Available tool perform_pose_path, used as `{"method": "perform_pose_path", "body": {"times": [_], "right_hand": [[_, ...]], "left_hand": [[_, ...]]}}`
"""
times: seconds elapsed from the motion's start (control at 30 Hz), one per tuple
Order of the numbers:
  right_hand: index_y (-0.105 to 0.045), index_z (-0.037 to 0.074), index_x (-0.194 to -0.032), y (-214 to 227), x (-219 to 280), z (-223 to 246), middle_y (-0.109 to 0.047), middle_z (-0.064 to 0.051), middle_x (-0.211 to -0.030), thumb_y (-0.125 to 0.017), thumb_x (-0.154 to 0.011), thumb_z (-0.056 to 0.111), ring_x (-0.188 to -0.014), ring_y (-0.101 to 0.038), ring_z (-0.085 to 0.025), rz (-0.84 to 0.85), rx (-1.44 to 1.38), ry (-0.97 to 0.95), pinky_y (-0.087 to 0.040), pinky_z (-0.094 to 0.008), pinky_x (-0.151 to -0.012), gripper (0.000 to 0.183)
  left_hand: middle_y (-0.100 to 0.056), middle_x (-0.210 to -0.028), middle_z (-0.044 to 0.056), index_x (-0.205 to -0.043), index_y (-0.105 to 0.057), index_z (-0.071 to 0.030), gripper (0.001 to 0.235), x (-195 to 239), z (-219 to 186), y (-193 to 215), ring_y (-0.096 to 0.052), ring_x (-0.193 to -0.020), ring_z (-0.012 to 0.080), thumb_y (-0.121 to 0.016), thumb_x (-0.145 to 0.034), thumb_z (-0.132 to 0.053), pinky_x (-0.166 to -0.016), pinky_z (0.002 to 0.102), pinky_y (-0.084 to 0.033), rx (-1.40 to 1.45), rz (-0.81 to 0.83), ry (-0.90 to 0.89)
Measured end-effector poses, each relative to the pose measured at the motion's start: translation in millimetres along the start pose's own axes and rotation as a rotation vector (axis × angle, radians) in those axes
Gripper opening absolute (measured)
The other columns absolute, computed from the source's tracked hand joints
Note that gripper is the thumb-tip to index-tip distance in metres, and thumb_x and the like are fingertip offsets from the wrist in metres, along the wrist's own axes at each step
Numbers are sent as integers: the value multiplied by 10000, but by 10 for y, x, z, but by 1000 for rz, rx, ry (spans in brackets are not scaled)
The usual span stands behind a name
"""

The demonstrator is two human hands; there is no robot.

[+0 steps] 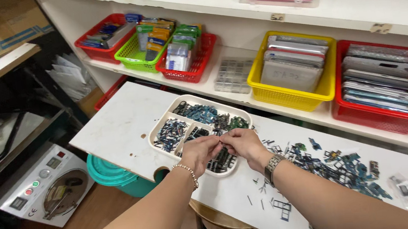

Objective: The person sorts small electronic components, primarily circuit boards and connectors, from a pile on a white table into compartments of a white tray. The person repeatedly picks up components, separates them, and places them into the tray.

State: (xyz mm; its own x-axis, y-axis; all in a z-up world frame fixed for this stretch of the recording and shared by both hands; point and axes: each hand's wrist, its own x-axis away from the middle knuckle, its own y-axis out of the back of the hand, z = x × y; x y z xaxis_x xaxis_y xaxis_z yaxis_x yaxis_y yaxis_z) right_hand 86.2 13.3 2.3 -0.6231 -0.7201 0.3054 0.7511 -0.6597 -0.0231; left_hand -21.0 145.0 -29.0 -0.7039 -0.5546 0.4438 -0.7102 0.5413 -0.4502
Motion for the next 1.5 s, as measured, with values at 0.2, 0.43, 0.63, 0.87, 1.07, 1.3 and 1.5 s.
{"method": "perform_pose_path", "body": {"times": [0.2,0.43,0.63,0.87,1.07,1.3,1.5], "right_hand": [[-732,-24,-915,-685,-399,59,-653,-18,-715,-690,-937,211,-559,-550,-80,93,224,-23,-452,-254,-498,239],[-782,-16,-884,-1265,-835,73,-759,-74,-774,-757,-884,151,-583,-671,-103,45,212,-73,-574,-238,-563,169],[-778,-65,-852,-1406,-1058,60,-757,-109,-754,-755,-892,136,-576,-680,-133,-2,249,-44,-588,-274,-554,207],[-803,47,-920,-1359,-1019,106,-795,-143,-862,-762,-823,205,-772,-744,-248,-88,855,331,-596,-366,-776,189],[-754,108,-1109,-1259,-772,216,-775,-88,-979,-697,-894,254,-818,-749,-237,-83,647,162,-583,-364,-743,266],[-770,59,-1036,-402,-363,213,-797,-88,-884,-707,-921,301,-783,-738,-171,-301,425,195,-565,-307,-737,276],[-768,69,-1033,563,174,-58,-781,-111,-903,-724,-908,286,-826,-744,-227,-590,586,97,-563,-342,-773,254]], "left_hand": [[-751,-945,136,-941,-725,61,68,-130,-347,544,-723,-807,185,-701,-883,33,-708,217,-630,39,-152,6],[-730,-885,148,-853,-696,101,26,-392,-663,962,-692,-676,177,-720,-857,91,-596,202,-600,-16,-377,38],[-740,-856,150,-820,-685,111,56,-670,-729,1114,-718,-666,175,-686,-856,68,-605,233,-624,-65,-321,6],[-782,-828,120,-876,-810,-57,136,-464,-806,959,-757,-763,213,-797,-785,-158,-734,344,-586,-798,-502,-119],[-781,-883,113,-910,-801,-89,139,-324,-762,685,-746,-833,253,-764,-819,-187,-809,364,-569,-914,-528,-369],[-777,-807,99,-898,-767,-64,145,-136,-397,-61,-770,-759,242,-727,-838,-189,-737,347,-590,-882,-236,-526],[-779,-727,151,-828,-765,-4,178,163,-40,-672,-756,-583,200,-698,-862,-165,-608,304,-599,-945,65,-427]]}}
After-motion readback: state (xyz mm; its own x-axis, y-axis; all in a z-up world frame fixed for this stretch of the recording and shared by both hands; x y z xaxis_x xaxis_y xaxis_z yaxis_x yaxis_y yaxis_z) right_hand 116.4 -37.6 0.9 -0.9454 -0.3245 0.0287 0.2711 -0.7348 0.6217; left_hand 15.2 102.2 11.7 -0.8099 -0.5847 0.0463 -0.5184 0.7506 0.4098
